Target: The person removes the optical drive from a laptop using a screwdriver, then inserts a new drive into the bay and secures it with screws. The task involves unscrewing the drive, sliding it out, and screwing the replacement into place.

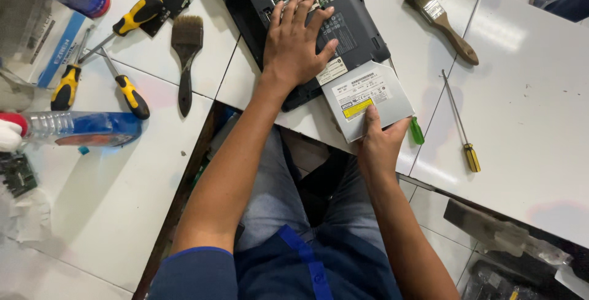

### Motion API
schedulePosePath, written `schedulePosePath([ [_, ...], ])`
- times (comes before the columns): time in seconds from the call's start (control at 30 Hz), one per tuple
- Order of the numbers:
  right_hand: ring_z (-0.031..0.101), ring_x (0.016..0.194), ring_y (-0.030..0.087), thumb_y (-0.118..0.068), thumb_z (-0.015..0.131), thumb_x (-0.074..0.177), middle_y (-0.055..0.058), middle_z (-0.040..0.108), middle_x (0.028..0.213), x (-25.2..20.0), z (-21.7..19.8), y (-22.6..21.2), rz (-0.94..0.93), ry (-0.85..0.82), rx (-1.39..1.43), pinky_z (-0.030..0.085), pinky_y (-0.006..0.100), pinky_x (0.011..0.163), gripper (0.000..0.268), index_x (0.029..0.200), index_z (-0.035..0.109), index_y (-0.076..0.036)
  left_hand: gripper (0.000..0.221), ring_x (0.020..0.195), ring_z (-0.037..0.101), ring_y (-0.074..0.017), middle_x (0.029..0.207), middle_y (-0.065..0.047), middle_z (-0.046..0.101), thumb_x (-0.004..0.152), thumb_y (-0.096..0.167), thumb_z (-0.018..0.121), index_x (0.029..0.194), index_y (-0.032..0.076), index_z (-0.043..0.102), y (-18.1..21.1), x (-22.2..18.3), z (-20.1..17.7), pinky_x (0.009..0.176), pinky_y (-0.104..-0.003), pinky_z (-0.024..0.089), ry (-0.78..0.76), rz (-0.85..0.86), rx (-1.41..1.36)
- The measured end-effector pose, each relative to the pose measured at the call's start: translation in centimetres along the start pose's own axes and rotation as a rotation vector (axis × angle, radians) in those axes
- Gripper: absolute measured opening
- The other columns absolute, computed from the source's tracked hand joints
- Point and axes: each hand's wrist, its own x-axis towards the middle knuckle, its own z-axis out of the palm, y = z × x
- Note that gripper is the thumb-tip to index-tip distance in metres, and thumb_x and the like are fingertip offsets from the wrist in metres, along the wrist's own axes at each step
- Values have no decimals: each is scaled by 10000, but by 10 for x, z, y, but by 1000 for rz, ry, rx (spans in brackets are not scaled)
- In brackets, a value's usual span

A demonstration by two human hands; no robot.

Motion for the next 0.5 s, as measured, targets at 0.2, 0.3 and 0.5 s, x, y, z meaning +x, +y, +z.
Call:
schedulePosePath([
  [0.2,774,1178,320,-182,681,999,167,722,1399,4,-9,-17,30,-57,-42,731,518,853,395,1259,389,-130,522,1565,320,-409,1650,-185,433,1071,585,522,1501,291,496,1,1,-3,1279,-584,191,-61,-45,-2],
  [0.3,779,1161,306,-184,676,1002,156,730,1382,-2,-12,-21,64,-66,-89,726,491,863,396,1277,393,-141,509,1559,330,-403,1630,-178,455,1065,575,538,1494,305,495,2,0,-2,1280,-576,187,-49,-49,-14],
  [0.5,789,1120,297,-220,679,1001,145,743,1346,-9,-8,-15,60,-62,-113,725,509,813,415,1296,397,-147,502,1546,353,-393,1594,-156,487,1066,571,559,1494,318,495,0,0,2,1281,-571,202,-2,-37,-3],
])
